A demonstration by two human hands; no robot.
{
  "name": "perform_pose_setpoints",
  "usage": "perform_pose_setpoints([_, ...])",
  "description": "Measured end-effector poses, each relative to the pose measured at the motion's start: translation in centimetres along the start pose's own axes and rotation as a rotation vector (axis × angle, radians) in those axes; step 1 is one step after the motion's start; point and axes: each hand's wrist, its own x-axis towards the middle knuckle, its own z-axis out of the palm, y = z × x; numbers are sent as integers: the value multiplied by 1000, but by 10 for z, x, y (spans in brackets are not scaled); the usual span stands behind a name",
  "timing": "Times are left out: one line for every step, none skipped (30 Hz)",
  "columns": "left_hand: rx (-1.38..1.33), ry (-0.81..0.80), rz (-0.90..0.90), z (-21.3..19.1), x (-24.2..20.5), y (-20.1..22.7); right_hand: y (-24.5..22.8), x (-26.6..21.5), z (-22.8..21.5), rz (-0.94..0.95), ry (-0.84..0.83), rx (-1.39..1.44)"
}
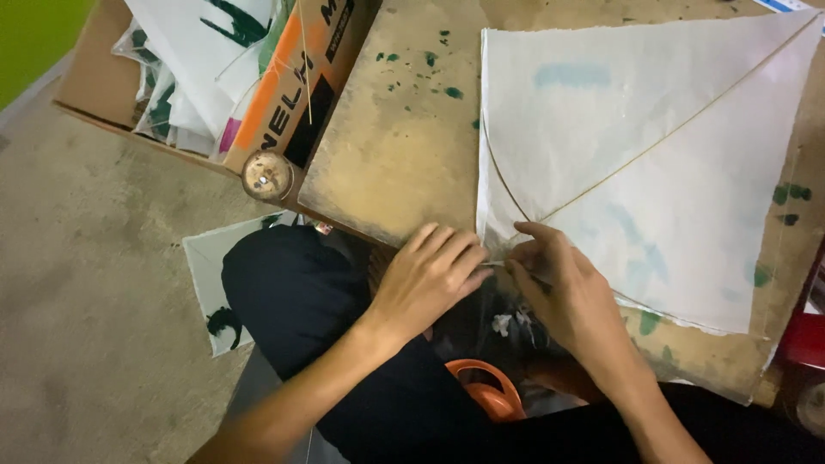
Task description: Finishing the edges of a kite by applying glue and folding the paper over the bamboo frame.
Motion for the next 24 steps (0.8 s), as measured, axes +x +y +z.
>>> perform_pose_setpoints([0, -2, -4, -1, 1, 1, 1, 0, 1, 0, -5, 2])
perform_pose_setpoints([-39, 7, -45, -2, 2, 2, 2, 1, 1, -11, 0, -3])
perform_pose_setpoints([-78, 16, -86, -3, 4, 3, 3, 1, 2, -22, 5, -7])
perform_pose_setpoints([-79, 16, -83, -5, 4, 3, 3, 2, 1, -21, 7, -7])
perform_pose_setpoints([-86, -16, -113, -6, 5, 4, 3, 2, 0, -22, 0, 4])
perform_pose_setpoints([-95, -49, -144, -8, 6, 6, 2, 3, -1, -22, -9, 14])
perform_pose_setpoints([-98, -51, -143, -8, 7, 6, 1, 3, -1, -19, -9, 13])
perform_pose_setpoints([-103, -52, -152, -7, 7, 5, 1, 4, 0, -26, -4, 2])
perform_pose_setpoints([-109, -53, -161, -7, 7, 5, 1, 4, 1, -34, 2, -9])
perform_pose_setpoints([-108, -54, -163, -6, 7, 5, 1, 4, 1, -35, 0, -9])
perform_pose_setpoints([-108, -62, -176, -5, 6, 5, 1, 4, 1, -31, -1, -5])
perform_pose_setpoints([-110, -71, -187, -4, 6, 5, 2, 4, 0, -24, -2, -1])
perform_pose_setpoints([-111, -72, -187, -6, 8, 6, 0, 4, -1, -22, -3, -1])
perform_pose_setpoints([-130, -83, -217, -7, 9, 7, -2, 5, -2, -10, -4, 4])
perform_pose_setpoints([-148, -95, -247, -8, 11, 7, -4, 5, -4, 3, -6, 9])
perform_pose_setpoints([-150, -96, -246, -8, 11, 8, -2, 6, -3, 5, -6, 8])
perform_pose_setpoints([-176, -126, -301, -7, 11, 9, -1, 6, -2, 10, -7, 14])
perform_pose_setpoints([-201, -156, -356, -6, 11, 10, 1, 6, -1, 14, -9, 21])
perform_pose_setpoints([-202, -157, -357, -7, 13, 10, 1, 7, -1, 15, -9, 21])
perform_pose_setpoints([-240, -171, -403, -9, 14, 10, 1, 6, -2, 31, -3, 11])
perform_pose_setpoints([-278, -185, -450, -10, 16, 11, 2, 6, -3, 48, 3, 1])
perform_pose_setpoints([-280, -188, -447, -9, 14, 10, 4, 4, -4, 52, 4, 1])
perform_pose_setpoints([-300, -185, -450, -7, 13, 10, 6, 2, -5, 67, 2, 15])
perform_pose_setpoints([-322, -181, -449, -5, 14, 10, 9, 1, -8, 83, 3, 27])
